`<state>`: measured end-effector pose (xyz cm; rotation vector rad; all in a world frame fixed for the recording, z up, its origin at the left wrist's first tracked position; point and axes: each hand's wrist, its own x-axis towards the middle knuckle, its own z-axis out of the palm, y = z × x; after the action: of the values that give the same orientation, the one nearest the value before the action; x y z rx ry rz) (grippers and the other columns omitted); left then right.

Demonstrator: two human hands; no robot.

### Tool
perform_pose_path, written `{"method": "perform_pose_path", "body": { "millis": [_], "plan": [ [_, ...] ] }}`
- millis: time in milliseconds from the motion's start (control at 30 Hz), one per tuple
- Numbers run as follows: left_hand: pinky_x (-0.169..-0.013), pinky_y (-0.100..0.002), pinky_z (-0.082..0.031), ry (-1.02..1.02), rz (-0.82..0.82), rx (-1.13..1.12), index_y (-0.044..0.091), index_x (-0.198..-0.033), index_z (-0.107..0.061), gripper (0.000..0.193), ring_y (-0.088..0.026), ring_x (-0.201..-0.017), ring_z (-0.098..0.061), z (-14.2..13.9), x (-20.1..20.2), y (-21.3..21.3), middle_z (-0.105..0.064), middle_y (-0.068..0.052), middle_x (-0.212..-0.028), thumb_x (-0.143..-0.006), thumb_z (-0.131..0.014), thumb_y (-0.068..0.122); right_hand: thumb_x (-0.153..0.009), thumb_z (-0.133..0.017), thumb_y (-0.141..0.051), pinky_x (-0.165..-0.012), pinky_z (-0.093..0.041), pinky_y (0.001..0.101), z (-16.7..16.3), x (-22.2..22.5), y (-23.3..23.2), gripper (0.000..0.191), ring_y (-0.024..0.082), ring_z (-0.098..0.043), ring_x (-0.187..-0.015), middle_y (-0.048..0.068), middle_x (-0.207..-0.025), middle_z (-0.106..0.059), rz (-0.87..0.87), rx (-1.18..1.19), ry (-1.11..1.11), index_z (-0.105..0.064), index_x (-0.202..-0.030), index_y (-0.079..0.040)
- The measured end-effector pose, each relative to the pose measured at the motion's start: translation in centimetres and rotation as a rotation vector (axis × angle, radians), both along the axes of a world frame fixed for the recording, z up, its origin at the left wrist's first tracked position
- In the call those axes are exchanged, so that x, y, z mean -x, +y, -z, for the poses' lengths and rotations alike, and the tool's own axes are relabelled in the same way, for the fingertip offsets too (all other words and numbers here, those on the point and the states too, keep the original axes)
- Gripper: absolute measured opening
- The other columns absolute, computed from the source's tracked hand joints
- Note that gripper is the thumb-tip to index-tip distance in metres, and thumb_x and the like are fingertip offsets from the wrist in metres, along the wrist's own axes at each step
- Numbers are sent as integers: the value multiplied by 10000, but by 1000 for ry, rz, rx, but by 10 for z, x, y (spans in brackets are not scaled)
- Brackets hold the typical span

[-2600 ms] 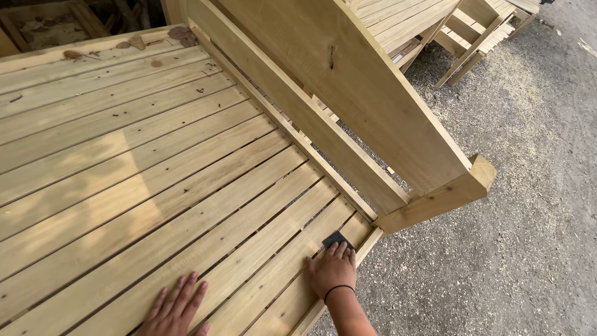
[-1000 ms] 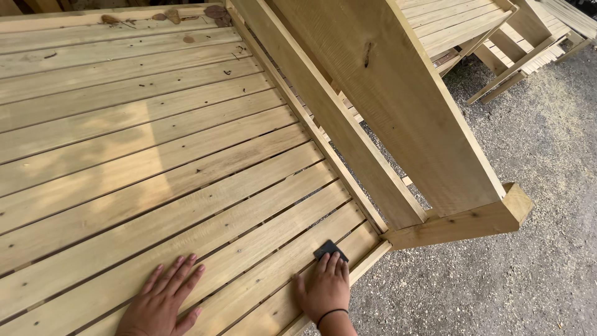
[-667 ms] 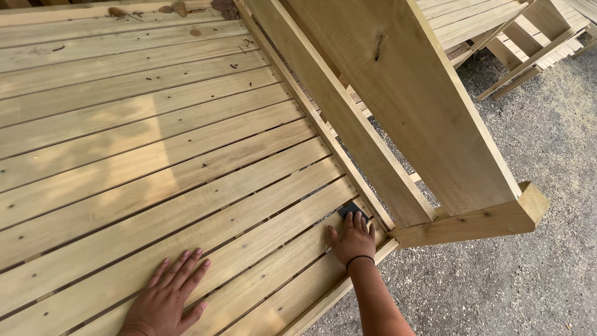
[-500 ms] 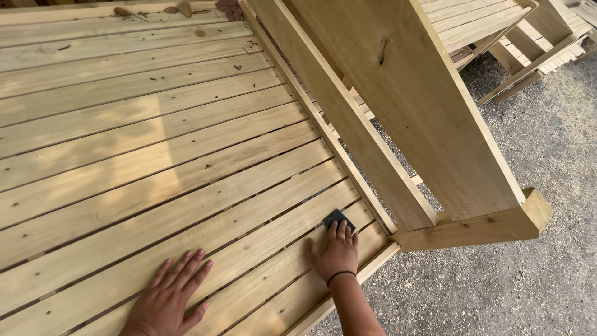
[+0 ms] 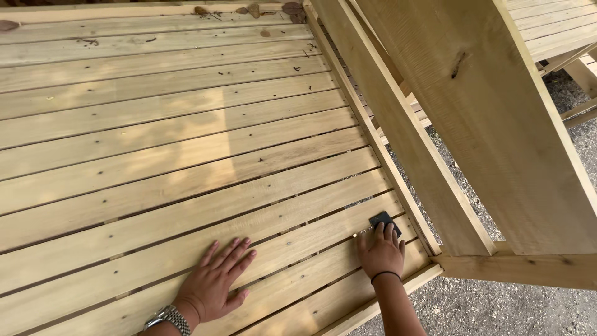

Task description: The person sands the surface of a wooden slatted bench using a sanding block. They move the block back and forth along the slats, covering multiple areas of the bench surface.

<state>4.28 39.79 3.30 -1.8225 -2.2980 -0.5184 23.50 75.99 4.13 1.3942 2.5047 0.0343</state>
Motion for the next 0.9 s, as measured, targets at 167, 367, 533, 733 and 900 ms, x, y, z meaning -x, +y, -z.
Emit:
{"method": "perform_pose_path", "body": {
  "millis": [167,367,533,733,900],
  "plan": [
    [-1187,-502,-34,-29,-10,49,132,-1573,-197,806,-246,-1502,-121,6,4,-10,-147,-97,-1648,-938,-421,575,-933,-385,-659,-1236,-183,385,24,-12,-129,894,345,-217,-1513,240,-1627,-206,-320,116,-112,-250,-1541,-17],
    [-1198,-512,-32,-79,-21,127,150,-1585,-199,826,-245,-1512,-126,14,2,-22,-154,-89,-1658,-917,-423,581,-927,-342,-690,-1221,-192,484,3,-27,0,913,324,-281,-1503,213,-1618,-273,-63,-82,-62,-298,-1553,-26],
    [-1199,-506,-21,-86,-25,143,155,-1587,-189,816,-241,-1511,-116,14,2,-26,-137,-84,-1659,-932,-397,595,-965,-312,-738,-1278,-183,446,-12,1,-34,945,320,-375,-1494,247,-1609,-348,-46,-57,-238,-334,-1566,-10],
    [-1210,-492,-24,-23,-30,55,166,-1583,-178,796,-232,-1510,-110,20,3,-22,-130,-75,-1654,-944,-333,615,-979,-337,-660,-1208,-59,529,-28,6,-219,907,412,-244,-1473,331,-1609,-231,-502,233,-338,-249,-1517,65],
    [-1200,-485,-28,-63,-32,141,175,-1577,-173,797,-224,-1505,-100,26,-2,-26,-120,-58,-1655,-928,-342,605,-983,-264,-596,-1262,-36,571,-25,-4,-102,721,141,-315,-1501,10,-1653,-281,-236,96,-233,-322,-1569,-180]
  ]
}}
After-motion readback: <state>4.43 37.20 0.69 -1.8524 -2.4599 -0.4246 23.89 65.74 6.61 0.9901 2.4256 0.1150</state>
